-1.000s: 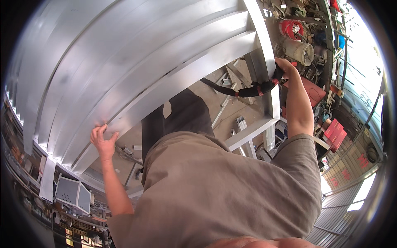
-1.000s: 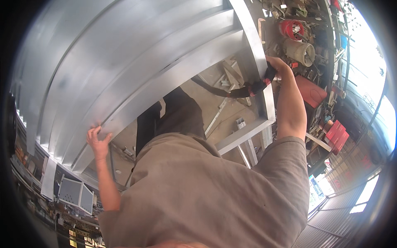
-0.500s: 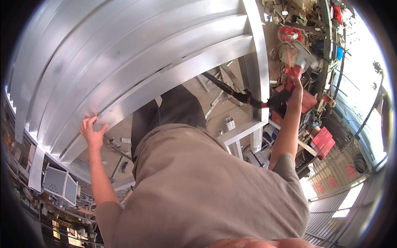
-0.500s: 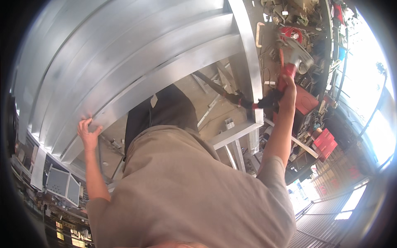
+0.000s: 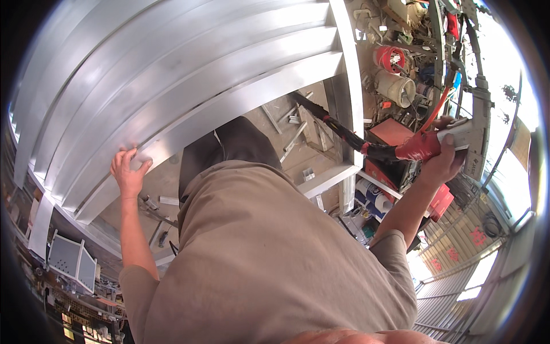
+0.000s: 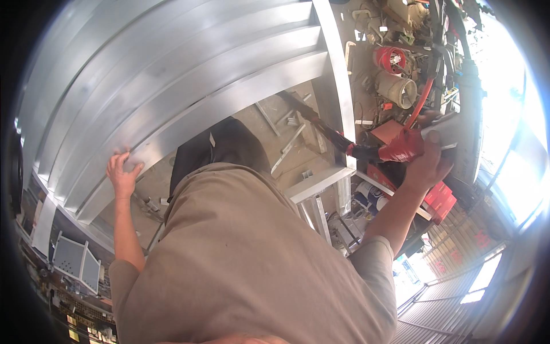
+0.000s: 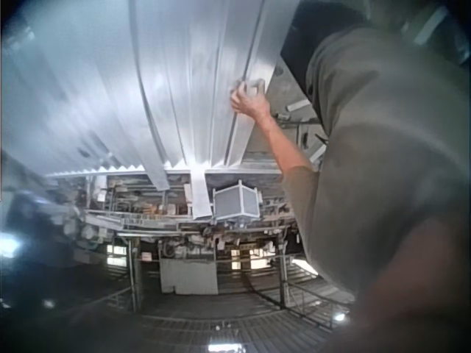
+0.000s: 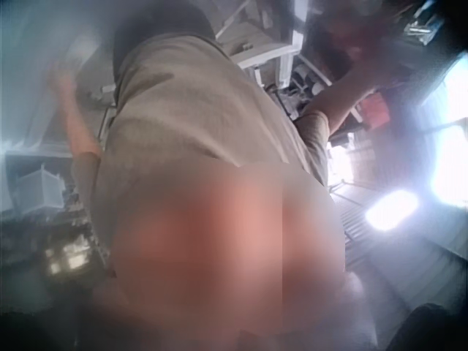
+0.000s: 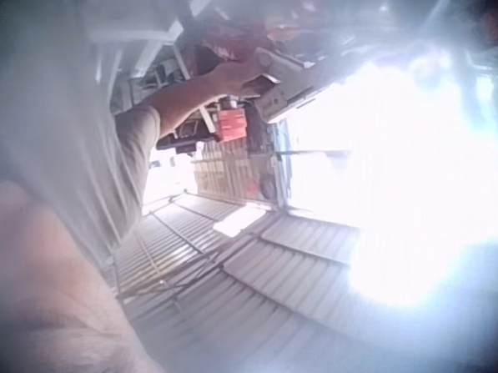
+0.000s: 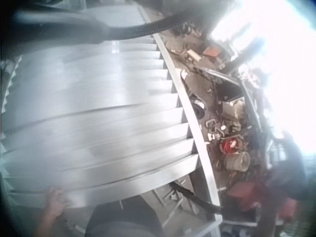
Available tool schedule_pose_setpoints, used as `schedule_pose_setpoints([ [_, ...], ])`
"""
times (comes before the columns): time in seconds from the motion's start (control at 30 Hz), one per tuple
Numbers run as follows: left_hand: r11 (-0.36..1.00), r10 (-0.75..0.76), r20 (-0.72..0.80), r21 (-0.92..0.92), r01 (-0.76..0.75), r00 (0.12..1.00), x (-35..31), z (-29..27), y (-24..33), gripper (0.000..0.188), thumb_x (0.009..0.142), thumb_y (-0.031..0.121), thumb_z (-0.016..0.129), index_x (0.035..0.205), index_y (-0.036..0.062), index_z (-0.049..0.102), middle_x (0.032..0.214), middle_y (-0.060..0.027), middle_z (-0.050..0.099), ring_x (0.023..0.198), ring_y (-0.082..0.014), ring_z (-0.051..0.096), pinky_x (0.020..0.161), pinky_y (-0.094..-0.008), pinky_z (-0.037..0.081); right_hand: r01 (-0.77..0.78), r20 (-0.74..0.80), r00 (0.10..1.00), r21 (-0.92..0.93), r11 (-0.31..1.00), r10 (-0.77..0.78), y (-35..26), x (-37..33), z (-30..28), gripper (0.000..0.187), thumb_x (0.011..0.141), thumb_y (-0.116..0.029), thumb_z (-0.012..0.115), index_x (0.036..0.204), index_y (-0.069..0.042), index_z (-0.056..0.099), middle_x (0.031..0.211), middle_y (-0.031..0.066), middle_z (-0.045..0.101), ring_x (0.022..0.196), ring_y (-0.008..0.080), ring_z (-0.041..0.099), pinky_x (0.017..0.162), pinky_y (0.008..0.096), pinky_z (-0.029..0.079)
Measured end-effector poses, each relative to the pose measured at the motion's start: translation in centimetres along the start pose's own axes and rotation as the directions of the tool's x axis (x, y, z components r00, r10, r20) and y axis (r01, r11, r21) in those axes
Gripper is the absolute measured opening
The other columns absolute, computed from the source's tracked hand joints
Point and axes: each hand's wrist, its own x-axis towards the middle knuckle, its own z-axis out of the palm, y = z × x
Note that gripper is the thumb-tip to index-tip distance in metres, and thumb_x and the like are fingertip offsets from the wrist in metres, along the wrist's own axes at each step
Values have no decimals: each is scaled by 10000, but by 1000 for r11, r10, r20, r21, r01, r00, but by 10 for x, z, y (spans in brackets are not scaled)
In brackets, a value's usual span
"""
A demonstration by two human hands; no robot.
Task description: The person assembles a white slatted furniture panel by inserting horizontal slats into a frame and securing them with a nail gun. The person repeatedly positions each slat, aligns it, and fastens it in place.
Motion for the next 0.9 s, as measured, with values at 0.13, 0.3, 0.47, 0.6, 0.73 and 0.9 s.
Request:
schedule_pose_setpoints([
  [0.13, 1000, -3, -12, 4, 3, 1000, 0, 1, 1, 587, 700, 390, 911, 1201, 216, 658, 1145, -7, 580, 1189, -270, 533, 1092, -486, 333, -157, 294, 955, 359, 920, 48, -22, 15, 22, 649, 986, -388, 654, 1409, 52, 432, 1071, 176, 621, 916, 242, 625, 855, 362, 520],
  [0.3, 1000, 13, -22, 7, -13, 1000, 1, 1, 2, 592, 713, 379, 905, 1218, 203, 649, 1166, -21, 582, 1185, -290, 549, 1070, -512, 362, -234, 464, 882, 281, 931, 82, -52, 28, 44, 781, 1004, -625, 563, 1357, 65, 468, 949, 144, 642, 849, 206, 622, 762, 338, 518],
  [0.47, 999, -17, -1, 27, 17, 1000, 1, -1, 5, 587, 721, 380, 903, 1223, 209, 650, 1176, -11, 584, 1180, -282, 551, 1077, -508, 356, -312, 330, 917, 248, 917, 223, -83, 34, 60, 682, 1057, -580, 438, 1293, 52, 535, 888, 128, 660, 722, 198, 612, 687, 327, 518],
  [0.6, 1000, -24, -5, 19, 24, 1000, 0, 0, 5, 580, 724, 380, 902, 1223, 214, 655, 1178, 2, 590, 1171, -274, 554, 1081, -501, 352, -370, 433, 861, 175, 912, 266, -91, 41, 71, 560, 1065, -469, 511, 1322, 27, 544, 1053, 147, 682, 727, 179, 625, 601, 296, 512],
  [0.73, 1000, -21, -24, 11, 22, 999, 0, 2, 3, 583, 721, 387, 901, 1224, 222, 657, 1166, 7, 595, 1164, -269, 556, 1080, -488, 350, -400, 307, 804, -354, 845, 509, -90, 55, 86, 408, 1044, -332, 606, 1236, 27, 629, 921, 113, 732, 677, 147, 663, 542, 271, 533],
  [0.9, 999, -32, -27, 4, 32, 999, 1, 1, 3, 590, 717, 391, 902, 1228, 224, 659, 1158, 5, 601, 1163, -265, 556, 1075, -475, 351, -181, 383, 660, -754, 632, 646, -65, 68, 130, 353, 1021, -324, 661, 1202, -21, 672, 953, 75, 746, 646, 118, 642, 549, 284, 518],
])
